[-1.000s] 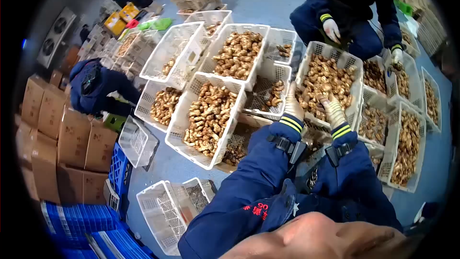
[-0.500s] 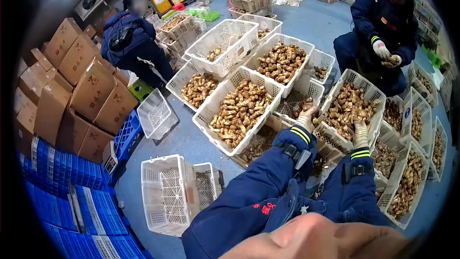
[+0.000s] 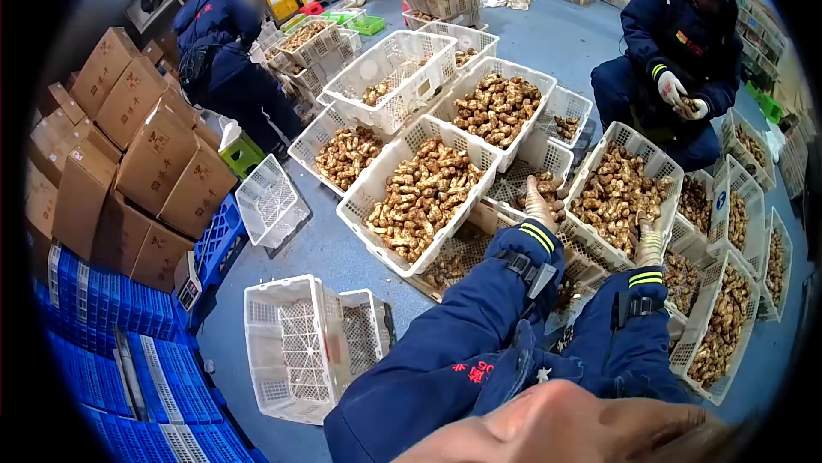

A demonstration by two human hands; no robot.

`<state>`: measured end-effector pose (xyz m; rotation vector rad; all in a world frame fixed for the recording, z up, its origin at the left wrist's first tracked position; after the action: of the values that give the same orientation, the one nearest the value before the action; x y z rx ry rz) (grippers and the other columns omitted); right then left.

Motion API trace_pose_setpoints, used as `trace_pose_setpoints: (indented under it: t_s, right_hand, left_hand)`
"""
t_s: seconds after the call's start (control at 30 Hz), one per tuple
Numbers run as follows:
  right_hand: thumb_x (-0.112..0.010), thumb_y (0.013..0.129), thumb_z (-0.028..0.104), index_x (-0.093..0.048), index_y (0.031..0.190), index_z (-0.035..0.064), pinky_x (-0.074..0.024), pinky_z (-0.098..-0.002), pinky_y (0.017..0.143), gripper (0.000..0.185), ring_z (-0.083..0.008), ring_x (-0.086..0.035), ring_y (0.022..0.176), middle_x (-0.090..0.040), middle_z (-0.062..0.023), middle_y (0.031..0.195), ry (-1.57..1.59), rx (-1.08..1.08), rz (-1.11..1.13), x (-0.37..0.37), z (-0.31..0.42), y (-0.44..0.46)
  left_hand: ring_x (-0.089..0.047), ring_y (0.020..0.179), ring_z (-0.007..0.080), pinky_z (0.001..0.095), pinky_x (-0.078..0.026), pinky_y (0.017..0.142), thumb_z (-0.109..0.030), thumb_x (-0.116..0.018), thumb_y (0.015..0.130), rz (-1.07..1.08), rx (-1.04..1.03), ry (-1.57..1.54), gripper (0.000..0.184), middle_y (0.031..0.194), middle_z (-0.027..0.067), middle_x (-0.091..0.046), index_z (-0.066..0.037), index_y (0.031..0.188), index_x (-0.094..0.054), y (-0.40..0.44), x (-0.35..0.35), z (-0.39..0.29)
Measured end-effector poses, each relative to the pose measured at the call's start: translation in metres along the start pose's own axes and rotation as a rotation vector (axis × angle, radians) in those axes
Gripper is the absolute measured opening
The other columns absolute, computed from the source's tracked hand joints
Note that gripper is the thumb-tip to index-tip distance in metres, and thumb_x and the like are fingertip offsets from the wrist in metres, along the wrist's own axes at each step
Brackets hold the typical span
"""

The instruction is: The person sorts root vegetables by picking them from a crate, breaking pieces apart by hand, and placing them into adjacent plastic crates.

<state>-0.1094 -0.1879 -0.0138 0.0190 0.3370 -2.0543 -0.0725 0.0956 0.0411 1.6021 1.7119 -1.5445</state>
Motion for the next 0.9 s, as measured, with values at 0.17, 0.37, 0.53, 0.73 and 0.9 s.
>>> trace_pose_setpoints:
  t_s: [0.17, 0.37, 0.53, 0.73, 0.9]
  right_hand:
    - [-0.071, 0.085, 0.028, -0.038, 0.135, 0.0027, -0.056, -0.0308, 0.069, 0.064, -0.022, -0.064, 0.084, -0.06, -0.0104, 0.108, -0.043, 0.017, -0.035, -0.007, 0.004, -0.01]
    - [-0.073, 0.083, 0.03, -0.036, 0.136, 0.0005, -0.0555, -0.0305, 0.069, 0.07, -0.0208, -0.063, 0.084, -0.06, -0.0095, 0.107, -0.097, -0.004, 0.005, 0.005, -0.012, 0.011]
    - [-0.071, 0.085, 0.027, -0.021, 0.146, 0.0001, -0.0545, -0.0317, 0.073, 0.083, -0.0215, -0.063, 0.088, -0.059, -0.0114, 0.112, -0.074, -0.033, 0.027, 0.008, -0.017, 0.014]
    - [-0.07, 0.085, 0.025, -0.02, 0.147, 0.001, -0.0549, -0.0325, 0.072, 0.083, -0.0212, -0.062, 0.087, -0.058, -0.012, 0.116, -0.064, -0.043, 0.008, -0.006, -0.001, -0.004]
    - [-0.069, 0.086, 0.026, -0.029, 0.143, 0.0035, -0.0556, -0.0305, 0.066, 0.073, -0.0186, -0.062, 0.082, -0.06, -0.0085, 0.108, -0.088, -0.049, 0.028, 0.007, -0.02, 0.018]
  left_hand:
    - [-0.026, 0.037, 0.0071, 0.0221, -0.019, 0.035, -0.065, -0.028, 0.093, -0.08, -0.022, 0.023, 0.06, 0.06, -0.004, -0.049, -0.015, 0.091, -0.061, -0.008, -0.001, -0.004]
    - [-0.031, 0.04, 0.0076, 0.0231, -0.023, 0.037, -0.065, -0.028, 0.093, -0.095, -0.055, 0.066, 0.065, 0.061, -0.0029, -0.051, -0.011, 0.097, -0.064, -0.001, 0.004, -0.001]
    - [-0.031, 0.04, 0.0076, 0.0231, -0.023, 0.037, -0.065, -0.027, 0.093, -0.064, 0.003, 0.045, 0.066, 0.062, -0.0035, -0.049, -0.01, 0.1, -0.062, 0.002, 0.006, -0.002]
    - [-0.04, 0.044, 0.01, 0.0248, -0.035, 0.041, -0.059, -0.027, 0.096, -0.024, -0.042, -0.05, 0.059, 0.065, 0.0006, -0.055, -0.009, 0.097, -0.059, 0.018, 0.012, 0.003]
    - [-0.046, 0.047, 0.0149, 0.0283, -0.04, 0.043, -0.06, -0.029, 0.095, -0.093, -0.105, -0.107, 0.058, 0.066, 0.0051, -0.055, -0.008, 0.095, -0.055, 0.029, 0.012, 0.011]
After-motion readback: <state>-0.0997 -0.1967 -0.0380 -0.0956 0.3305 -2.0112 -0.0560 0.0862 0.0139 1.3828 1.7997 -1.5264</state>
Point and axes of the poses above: each hand's wrist, its own y-axis towards the middle knuckle, its own x-axis out of the back of the hand, z = x × y, the point moved 1 cm from there along y, towards the middle knuckle
